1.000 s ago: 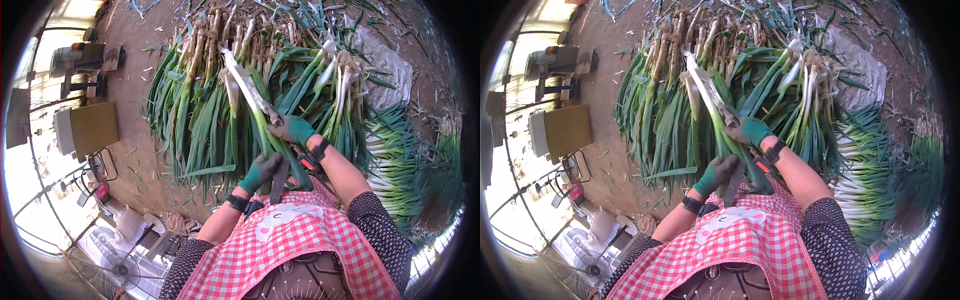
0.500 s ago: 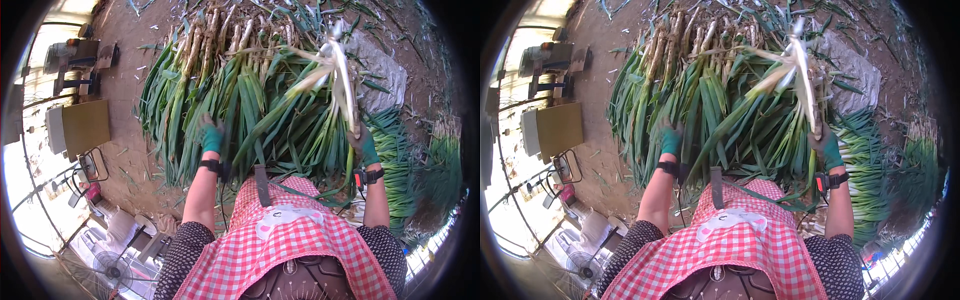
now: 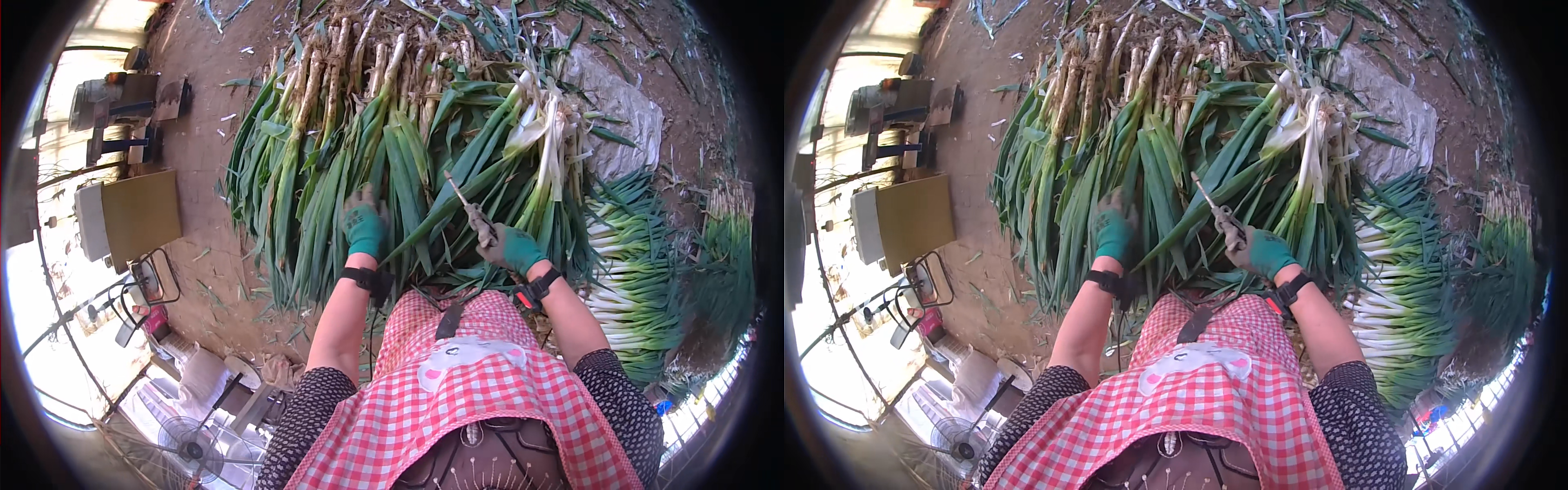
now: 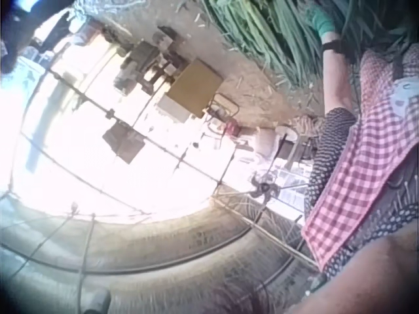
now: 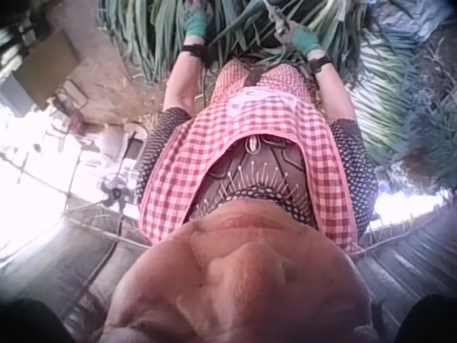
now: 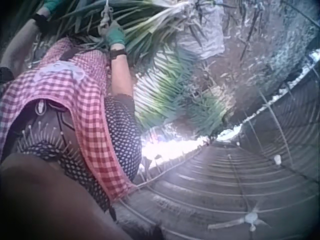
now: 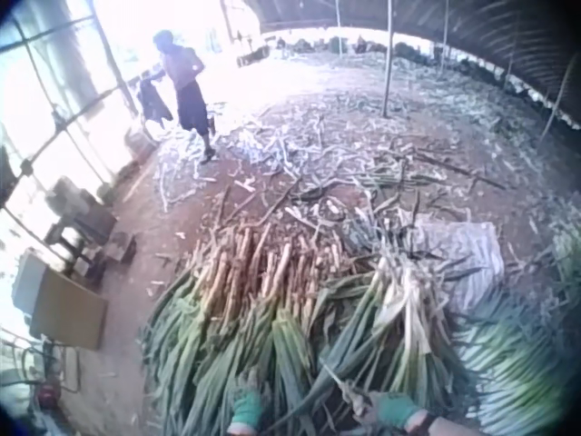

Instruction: The person trims and cleans leeks from a large pile on the ground using shears. The person picks up one leek at a time, cuts off the top green ends, peels away outer layers, and places the trimmed leek to the side.

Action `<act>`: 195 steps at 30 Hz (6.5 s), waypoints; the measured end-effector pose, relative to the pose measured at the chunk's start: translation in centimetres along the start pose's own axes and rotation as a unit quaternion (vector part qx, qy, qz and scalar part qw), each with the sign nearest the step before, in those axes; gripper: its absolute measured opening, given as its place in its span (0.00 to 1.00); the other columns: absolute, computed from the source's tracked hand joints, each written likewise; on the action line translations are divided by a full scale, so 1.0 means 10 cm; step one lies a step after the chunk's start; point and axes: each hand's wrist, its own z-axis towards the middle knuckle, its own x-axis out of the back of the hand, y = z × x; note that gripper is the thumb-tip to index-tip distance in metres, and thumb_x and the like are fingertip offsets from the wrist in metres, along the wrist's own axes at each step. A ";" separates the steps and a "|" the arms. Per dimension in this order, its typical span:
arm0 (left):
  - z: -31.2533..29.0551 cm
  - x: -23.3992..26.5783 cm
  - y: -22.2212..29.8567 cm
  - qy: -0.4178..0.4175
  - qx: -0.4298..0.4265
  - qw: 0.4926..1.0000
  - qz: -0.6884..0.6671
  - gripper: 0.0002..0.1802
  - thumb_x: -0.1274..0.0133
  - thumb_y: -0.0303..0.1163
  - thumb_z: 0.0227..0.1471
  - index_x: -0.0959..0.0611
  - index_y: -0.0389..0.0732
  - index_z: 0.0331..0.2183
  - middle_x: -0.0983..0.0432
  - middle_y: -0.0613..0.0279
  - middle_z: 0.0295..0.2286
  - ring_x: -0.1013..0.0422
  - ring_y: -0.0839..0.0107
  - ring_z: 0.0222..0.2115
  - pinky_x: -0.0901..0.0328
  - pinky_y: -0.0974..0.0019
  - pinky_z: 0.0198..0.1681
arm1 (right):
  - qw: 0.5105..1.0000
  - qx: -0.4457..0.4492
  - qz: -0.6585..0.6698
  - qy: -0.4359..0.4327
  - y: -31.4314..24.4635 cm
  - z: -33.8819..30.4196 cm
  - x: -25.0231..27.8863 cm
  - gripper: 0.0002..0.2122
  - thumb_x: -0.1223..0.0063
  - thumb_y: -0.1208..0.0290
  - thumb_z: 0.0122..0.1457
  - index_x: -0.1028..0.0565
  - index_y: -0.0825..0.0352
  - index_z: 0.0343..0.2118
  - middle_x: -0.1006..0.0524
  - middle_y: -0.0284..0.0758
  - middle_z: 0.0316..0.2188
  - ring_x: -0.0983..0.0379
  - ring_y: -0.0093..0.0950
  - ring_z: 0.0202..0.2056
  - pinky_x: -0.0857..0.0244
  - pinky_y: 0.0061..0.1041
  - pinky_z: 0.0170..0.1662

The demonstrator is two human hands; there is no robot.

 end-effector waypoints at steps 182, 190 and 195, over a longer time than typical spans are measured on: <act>0.42 0.34 -0.39 -0.072 0.066 0.995 -0.037 0.19 0.38 0.47 0.48 0.11 0.47 0.40 0.15 0.50 0.37 0.18 0.49 0.38 0.25 0.47 0.42 | 0.989 0.116 0.044 -0.083 0.44 0.33 -0.86 0.17 0.46 0.64 0.59 0.24 0.68 0.48 0.20 0.48 0.36 0.23 0.40 0.36 0.30 0.37 0.38; -0.60 1.79 0.00 -0.126 0.036 0.986 -0.108 0.15 0.42 0.44 0.50 0.11 0.47 0.36 0.18 0.49 0.40 0.20 0.50 0.40 0.27 0.46 0.42 | 0.979 0.071 0.091 -0.170 -0.10 0.21 -0.72 0.13 0.42 0.65 0.56 0.24 0.69 0.39 0.21 0.35 0.24 0.29 0.24 0.23 0.35 0.28 0.27; -0.98 0.42 -0.16 -0.083 0.151 0.975 -0.137 0.23 0.47 0.41 0.57 0.20 0.43 0.52 0.26 0.49 0.51 0.26 0.52 0.50 0.30 0.51 0.50 | 0.918 -0.092 0.204 -0.328 -0.08 -0.05 -0.68 0.17 0.43 0.58 0.60 0.22 0.69 0.43 0.17 0.39 0.33 0.27 0.24 0.24 0.33 0.26 0.27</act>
